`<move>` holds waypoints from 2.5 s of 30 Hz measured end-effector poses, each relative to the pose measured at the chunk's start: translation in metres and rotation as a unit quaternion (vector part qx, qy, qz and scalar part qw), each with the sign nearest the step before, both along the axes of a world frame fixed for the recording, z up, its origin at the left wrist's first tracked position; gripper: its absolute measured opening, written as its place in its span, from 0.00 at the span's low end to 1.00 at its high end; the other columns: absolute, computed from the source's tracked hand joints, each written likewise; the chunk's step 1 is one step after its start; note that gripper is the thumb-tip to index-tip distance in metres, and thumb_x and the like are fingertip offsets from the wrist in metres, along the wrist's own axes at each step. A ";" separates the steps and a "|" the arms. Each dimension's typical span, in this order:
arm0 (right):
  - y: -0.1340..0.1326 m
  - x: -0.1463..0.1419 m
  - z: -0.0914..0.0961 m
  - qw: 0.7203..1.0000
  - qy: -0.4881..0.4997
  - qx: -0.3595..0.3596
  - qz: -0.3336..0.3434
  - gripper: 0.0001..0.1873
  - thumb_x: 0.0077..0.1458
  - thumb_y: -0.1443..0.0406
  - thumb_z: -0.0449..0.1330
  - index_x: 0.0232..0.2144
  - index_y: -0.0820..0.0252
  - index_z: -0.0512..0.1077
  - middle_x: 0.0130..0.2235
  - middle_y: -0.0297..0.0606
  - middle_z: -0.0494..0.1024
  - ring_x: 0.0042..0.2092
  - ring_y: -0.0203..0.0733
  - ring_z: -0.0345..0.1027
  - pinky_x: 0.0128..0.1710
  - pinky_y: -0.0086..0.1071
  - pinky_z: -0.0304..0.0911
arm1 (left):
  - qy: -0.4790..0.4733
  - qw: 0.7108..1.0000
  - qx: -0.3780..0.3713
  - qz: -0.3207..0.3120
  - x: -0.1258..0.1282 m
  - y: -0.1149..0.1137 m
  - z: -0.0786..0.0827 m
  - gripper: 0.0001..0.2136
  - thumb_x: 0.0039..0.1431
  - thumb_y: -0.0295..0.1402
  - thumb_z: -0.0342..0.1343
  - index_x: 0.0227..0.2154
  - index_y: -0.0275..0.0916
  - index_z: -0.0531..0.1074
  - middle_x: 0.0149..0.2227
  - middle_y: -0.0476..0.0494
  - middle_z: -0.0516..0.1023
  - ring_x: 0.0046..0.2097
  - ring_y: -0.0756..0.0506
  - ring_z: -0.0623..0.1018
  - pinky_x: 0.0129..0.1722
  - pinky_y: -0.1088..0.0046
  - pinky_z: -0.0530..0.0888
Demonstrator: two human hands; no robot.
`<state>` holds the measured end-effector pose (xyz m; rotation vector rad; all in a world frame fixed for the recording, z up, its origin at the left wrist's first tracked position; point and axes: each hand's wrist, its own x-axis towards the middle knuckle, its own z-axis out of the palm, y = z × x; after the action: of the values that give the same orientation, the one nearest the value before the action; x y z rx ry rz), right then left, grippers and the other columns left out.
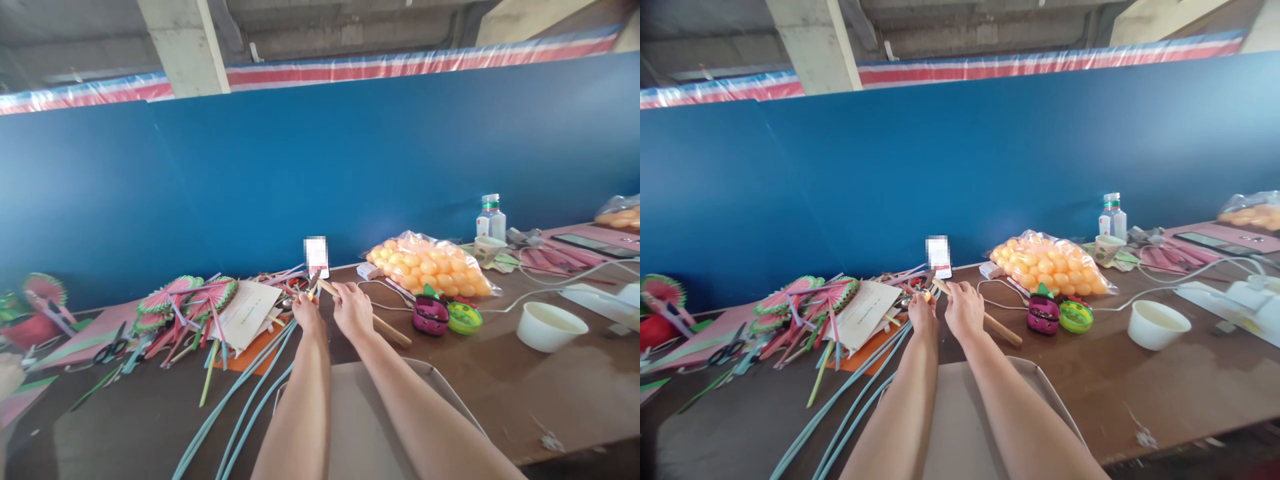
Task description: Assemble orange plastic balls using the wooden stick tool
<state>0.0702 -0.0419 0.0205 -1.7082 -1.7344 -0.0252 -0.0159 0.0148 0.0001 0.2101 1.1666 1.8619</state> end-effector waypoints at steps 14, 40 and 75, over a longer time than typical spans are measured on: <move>0.001 -0.001 -0.001 1.000 0.010 0.010 0.003 0.21 0.58 0.69 0.53 0.53 0.51 0.70 0.49 0.40 0.74 0.49 0.45 0.67 0.47 0.37 0.57 | 0.001 1.000 -0.014 -0.001 -0.001 -0.002 0.002 0.03 0.61 0.31 0.50 0.35 0.38 0.65 0.34 0.43 0.70 0.34 0.49 0.75 0.39 0.72 0.74; 0.003 -0.001 -0.005 1.000 -0.010 -0.007 0.013 0.21 0.58 0.69 0.53 0.53 0.49 0.71 0.50 0.41 0.74 0.49 0.45 0.67 0.49 0.38 0.56 | -0.011 1.000 -0.004 0.000 0.001 0.001 -0.002 0.03 0.62 0.32 0.50 0.36 0.39 0.65 0.36 0.41 0.71 0.37 0.48 0.77 0.41 0.70 0.75; 0.004 0.000 -0.006 1.000 -0.015 -0.004 -0.007 0.24 0.59 0.69 0.53 0.56 0.48 0.67 0.48 0.40 0.74 0.47 0.44 0.68 0.45 0.37 0.55 | -0.021 1.000 0.010 0.019 0.001 0.002 -0.006 0.03 0.63 0.29 0.49 0.34 0.36 0.66 0.33 0.43 0.72 0.31 0.51 0.74 0.37 0.73 0.75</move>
<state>0.0704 -0.0384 0.0146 -1.7339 -1.7482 -0.0505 -0.0153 0.0165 -0.0064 0.1606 1.1319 1.9021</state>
